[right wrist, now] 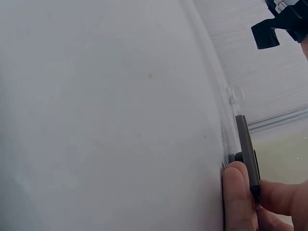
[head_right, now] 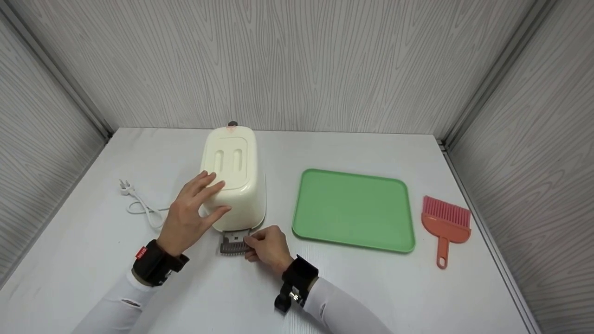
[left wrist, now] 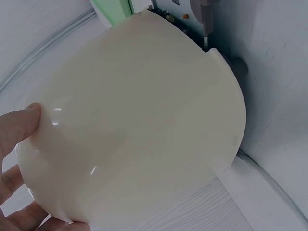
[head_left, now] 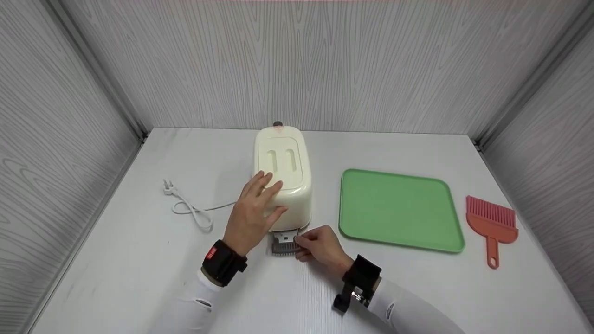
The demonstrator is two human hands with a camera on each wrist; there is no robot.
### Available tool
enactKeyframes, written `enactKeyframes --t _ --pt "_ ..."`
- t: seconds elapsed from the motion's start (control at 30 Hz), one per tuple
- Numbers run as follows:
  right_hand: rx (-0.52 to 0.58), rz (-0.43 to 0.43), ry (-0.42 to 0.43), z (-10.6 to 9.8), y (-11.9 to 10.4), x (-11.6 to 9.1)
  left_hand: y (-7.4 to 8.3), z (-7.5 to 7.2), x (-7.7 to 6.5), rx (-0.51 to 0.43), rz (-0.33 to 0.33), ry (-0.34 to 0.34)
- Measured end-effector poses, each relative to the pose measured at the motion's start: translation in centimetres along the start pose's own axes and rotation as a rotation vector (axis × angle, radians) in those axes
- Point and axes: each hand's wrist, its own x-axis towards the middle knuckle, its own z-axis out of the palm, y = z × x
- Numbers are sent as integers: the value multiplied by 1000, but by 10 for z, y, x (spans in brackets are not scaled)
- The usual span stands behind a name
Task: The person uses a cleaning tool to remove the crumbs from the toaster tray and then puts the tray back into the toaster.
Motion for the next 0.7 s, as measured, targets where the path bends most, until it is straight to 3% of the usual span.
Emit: enactKeyframes --t 0.7 --pt "-20 -11 -72 -1 4 -21 0 1 1 -10 -7 5"
